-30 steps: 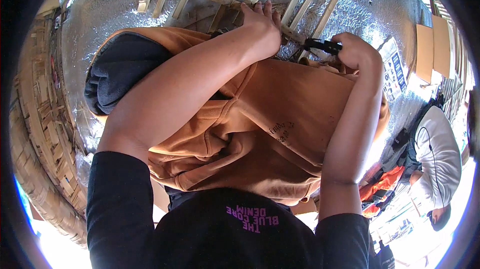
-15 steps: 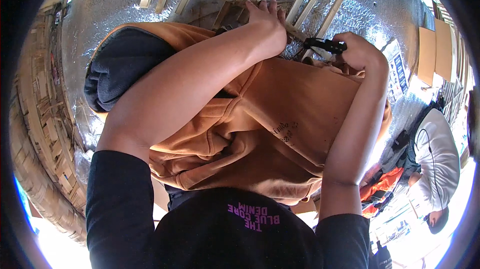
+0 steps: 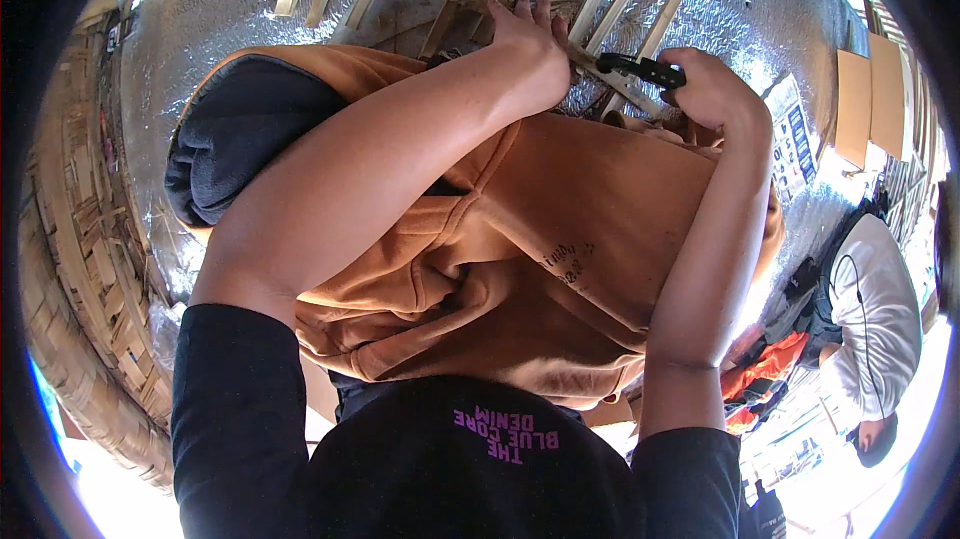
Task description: The person constructs a wooden frame by positioning thin wood strips into a grid and hammering small nails into the joints to secure them.
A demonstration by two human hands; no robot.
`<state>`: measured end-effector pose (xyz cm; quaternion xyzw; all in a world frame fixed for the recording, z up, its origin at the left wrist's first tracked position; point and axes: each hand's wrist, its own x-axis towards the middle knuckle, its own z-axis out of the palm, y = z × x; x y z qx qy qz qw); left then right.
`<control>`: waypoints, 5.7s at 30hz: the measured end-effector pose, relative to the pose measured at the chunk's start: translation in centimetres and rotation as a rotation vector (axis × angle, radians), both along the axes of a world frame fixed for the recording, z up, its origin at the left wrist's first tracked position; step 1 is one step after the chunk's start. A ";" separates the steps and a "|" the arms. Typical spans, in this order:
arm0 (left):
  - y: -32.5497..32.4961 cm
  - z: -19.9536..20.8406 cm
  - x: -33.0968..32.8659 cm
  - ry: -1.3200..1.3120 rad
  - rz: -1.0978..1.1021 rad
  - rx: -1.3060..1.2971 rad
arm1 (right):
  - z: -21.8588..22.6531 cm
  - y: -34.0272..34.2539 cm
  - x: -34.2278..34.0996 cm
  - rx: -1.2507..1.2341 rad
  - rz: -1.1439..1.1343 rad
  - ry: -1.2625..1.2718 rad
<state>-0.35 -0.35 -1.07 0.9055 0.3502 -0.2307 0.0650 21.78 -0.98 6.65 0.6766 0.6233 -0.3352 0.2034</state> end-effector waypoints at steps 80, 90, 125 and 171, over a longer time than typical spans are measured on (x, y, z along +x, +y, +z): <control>0.3 1.7 0.3 0.088 0.001 -0.065 | 1.5 -0.5 0.5 -0.117 0.003 -0.086; 0.4 1.6 1.2 0.105 0.082 -0.124 | -0.9 0.0 1.5 0.004 0.157 -0.214; -19.8 36.9 -5.2 -1.427 -0.239 -1.092 | -3.2 -1.2 1.4 0.029 0.006 0.066; -33.0 1.4 -38.2 -0.366 1.183 0.596 | 0.2 -1.4 -0.3 0.004 0.217 0.028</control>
